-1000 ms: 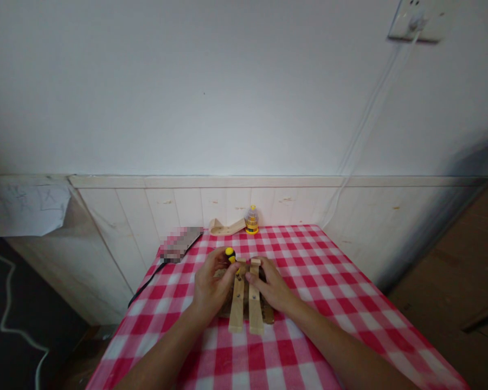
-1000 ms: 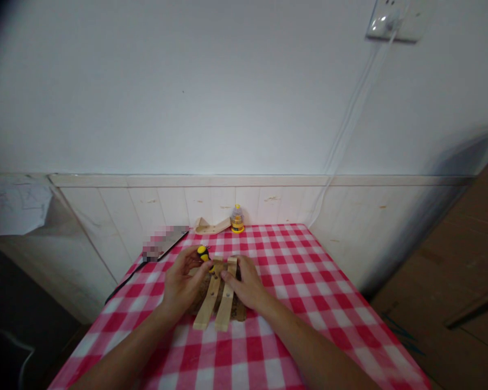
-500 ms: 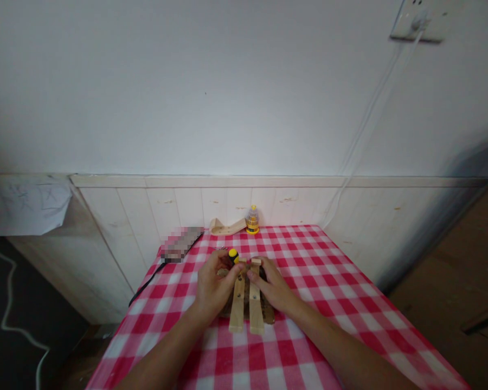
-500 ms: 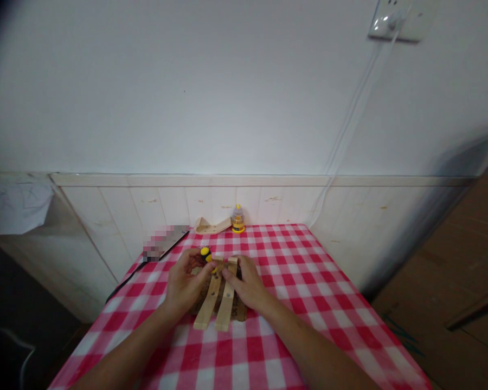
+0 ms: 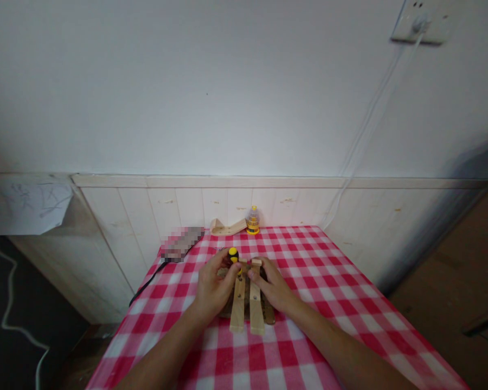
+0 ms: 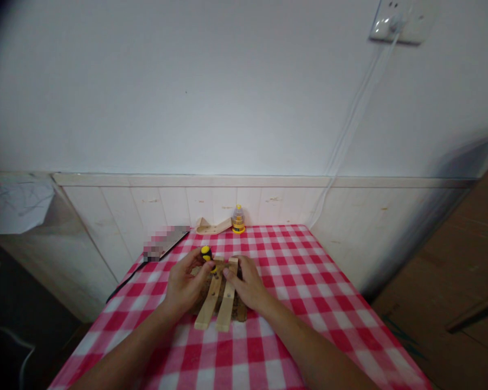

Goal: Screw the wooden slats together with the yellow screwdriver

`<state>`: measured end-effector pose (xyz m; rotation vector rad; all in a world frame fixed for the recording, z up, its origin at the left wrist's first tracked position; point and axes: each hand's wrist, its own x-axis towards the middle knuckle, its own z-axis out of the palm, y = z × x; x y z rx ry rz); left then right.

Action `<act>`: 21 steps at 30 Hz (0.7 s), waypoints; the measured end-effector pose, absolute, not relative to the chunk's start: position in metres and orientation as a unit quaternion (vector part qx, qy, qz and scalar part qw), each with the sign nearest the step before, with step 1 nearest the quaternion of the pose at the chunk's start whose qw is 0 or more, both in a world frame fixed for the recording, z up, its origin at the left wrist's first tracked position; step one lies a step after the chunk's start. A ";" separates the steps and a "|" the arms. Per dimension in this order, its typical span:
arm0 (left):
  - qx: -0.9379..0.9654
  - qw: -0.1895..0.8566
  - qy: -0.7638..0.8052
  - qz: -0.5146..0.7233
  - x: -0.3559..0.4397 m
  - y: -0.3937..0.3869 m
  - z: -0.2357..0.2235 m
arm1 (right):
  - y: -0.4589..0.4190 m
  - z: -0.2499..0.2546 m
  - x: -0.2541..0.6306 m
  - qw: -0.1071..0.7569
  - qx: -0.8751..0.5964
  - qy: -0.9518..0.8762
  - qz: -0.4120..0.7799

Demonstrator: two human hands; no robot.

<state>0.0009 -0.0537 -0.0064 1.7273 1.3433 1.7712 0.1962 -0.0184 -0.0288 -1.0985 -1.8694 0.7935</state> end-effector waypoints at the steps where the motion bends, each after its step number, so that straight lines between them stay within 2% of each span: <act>1: 0.611 0.156 0.471 0.617 0.000 -0.053 -0.007 | -0.018 -0.029 0.196 0.404 -0.434 -0.741 0.315; 14: 0.627 0.135 0.439 0.630 0.000 -0.055 -0.010 | -0.018 -0.023 0.196 0.418 -0.409 -0.732 0.349; 21: 0.651 0.071 0.413 0.633 -0.001 -0.052 -0.017 | -0.018 -0.024 0.196 0.420 -0.404 -0.727 0.362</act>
